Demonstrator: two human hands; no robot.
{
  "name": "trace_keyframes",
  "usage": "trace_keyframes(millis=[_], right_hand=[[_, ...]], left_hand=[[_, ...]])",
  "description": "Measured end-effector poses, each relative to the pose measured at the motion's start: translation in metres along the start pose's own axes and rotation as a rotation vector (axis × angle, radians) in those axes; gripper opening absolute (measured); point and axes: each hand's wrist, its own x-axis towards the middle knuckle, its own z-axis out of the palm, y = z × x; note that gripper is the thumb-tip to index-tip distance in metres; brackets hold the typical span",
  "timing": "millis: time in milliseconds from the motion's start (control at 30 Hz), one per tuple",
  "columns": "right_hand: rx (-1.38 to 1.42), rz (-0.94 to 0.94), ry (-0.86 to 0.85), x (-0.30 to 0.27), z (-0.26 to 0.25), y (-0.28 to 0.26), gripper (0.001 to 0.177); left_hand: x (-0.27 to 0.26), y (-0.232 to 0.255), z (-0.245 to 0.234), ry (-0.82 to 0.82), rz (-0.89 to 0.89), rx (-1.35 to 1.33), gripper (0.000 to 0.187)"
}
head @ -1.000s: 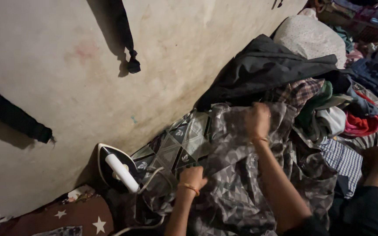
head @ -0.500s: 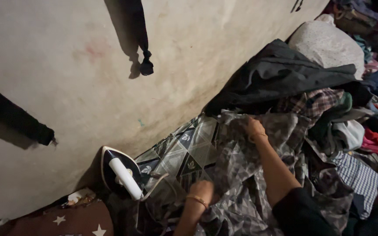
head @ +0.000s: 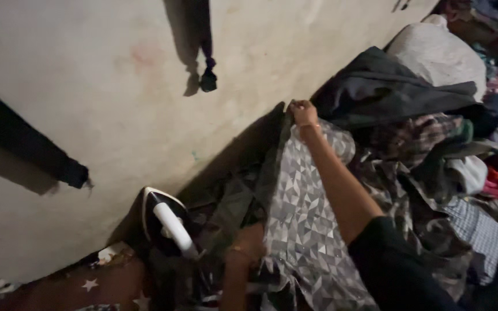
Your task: The person irons a patterned shirt on a bed using an electric iron. They repeatedly smooth the fabric, adjust the shirt's position, and iron different sections of the garment.
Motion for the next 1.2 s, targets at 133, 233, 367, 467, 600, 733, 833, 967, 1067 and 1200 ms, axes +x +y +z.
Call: trace_keyframes(millis=[133,233,367,467,600,733,833,967,1067,1200], right_hand=[[0.12,0.104,0.14,-0.035,0.077,0.025,0.035],[0.263,0.139,0.278,-0.074,0.108,0.052,0.041],[0.421,0.524,0.133,-0.118,0.109,0.073,0.052],[0.637,0.602,-0.112,-0.151,0.075,0.072,0.053],[0.236,0.246,-0.313,-0.233,-0.028,0.062,0.041],[-0.289,0.175,-0.528,-0.357,-0.154,0.03,0.037],[-0.417,-0.135,-0.754,-0.445,-0.213,0.007,0.031],[-0.489,-0.413,-1.143,-0.534,-0.257,-0.01,0.03],[-0.956,0.023,-1.233,-0.582,-0.255,-0.012,0.032],[-0.961,-0.479,-1.034,-0.603,-0.26,-0.009,0.038]], left_hand=[[-0.015,0.018,-0.008,0.047,-0.065,0.177,0.034],[-0.012,0.015,-0.005,0.138,-0.146,0.114,0.04],[0.012,-0.005,-0.001,0.061,-0.204,0.073,0.101],[0.034,-0.017,0.006,0.276,-0.094,0.119,0.099],[0.042,-0.026,0.015,0.229,-0.161,0.046,0.09],[0.024,-0.017,-0.003,0.407,-0.102,-0.066,0.094],[-0.004,0.004,-0.019,0.559,0.102,-0.043,0.076],[-0.056,0.012,-0.013,0.465,0.193,-0.049,0.051],[-0.09,-0.001,0.011,0.324,0.126,-0.016,0.053],[-0.112,-0.048,0.047,0.487,0.017,0.246,0.074]])
